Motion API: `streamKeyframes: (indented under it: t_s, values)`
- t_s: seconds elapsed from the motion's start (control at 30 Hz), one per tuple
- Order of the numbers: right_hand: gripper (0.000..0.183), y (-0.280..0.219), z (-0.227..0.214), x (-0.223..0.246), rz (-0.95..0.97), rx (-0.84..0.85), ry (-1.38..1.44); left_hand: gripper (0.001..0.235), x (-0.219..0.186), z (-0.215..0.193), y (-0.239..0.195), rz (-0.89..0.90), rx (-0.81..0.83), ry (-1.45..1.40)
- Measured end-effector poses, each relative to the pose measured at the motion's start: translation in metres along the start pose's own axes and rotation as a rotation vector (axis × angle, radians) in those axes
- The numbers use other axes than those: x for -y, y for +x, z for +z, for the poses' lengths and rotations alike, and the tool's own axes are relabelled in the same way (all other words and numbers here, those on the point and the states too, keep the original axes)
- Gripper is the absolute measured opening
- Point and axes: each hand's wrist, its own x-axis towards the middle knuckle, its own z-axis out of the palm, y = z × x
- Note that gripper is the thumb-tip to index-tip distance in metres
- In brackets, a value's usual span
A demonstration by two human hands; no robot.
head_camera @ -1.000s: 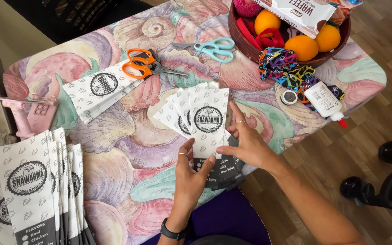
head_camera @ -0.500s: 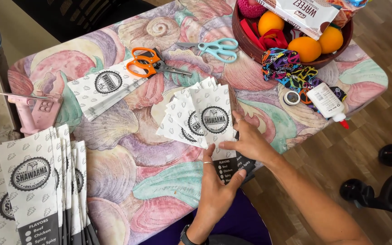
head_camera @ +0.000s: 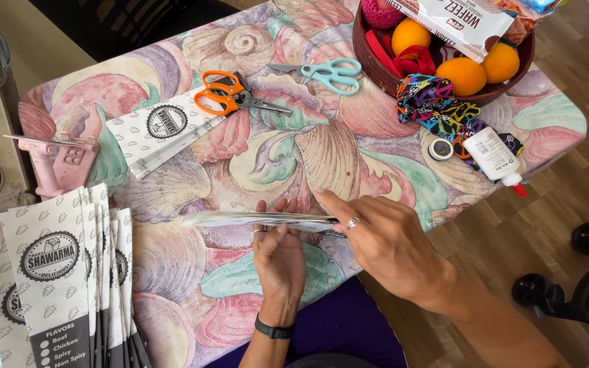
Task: Applying glue to the edges of paper packaging sleeves and folding them to seal the bottom.
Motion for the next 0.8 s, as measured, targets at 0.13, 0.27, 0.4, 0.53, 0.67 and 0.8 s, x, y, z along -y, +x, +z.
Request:
streamKeyframes:
  t_s: [0.13, 0.27, 0.4, 0.53, 0.67, 0.8]
  values:
    - [0.039, -0.002, 0.002, 0.002, -0.033, -0.101, 0.1, 0.078, 0.002, -0.007, 0.0, 0.036, 0.088, -0.027]
    - [0.05, -0.015, 0.015, 0.002, 0.071, -0.124, 0.296, 0.086, 0.029, -0.087, 0.044, 0.099, 0.096, 0.012]
    - [0.033, -0.034, 0.01, -0.018, 0.396, -0.257, 0.457, 0.082, 0.014, -0.073, 0.046, 0.088, 0.023, 0.0]
    - [0.005, -0.102, 0.057, -0.094, 0.647, -0.333, 0.349, 0.071, -0.003, -0.042, 0.031, 0.095, 0.024, 0.018]
    - [0.02, -0.143, 0.093, -0.135, 0.594, -0.278, -0.033, 0.068, -0.002, -0.05, 0.035, 0.091, 0.028, 0.042]
    - [0.036, -0.134, 0.087, -0.125, 0.523, -0.318, -0.081, 0.061, -0.002, -0.043, 0.026, 0.087, 0.126, 0.044]
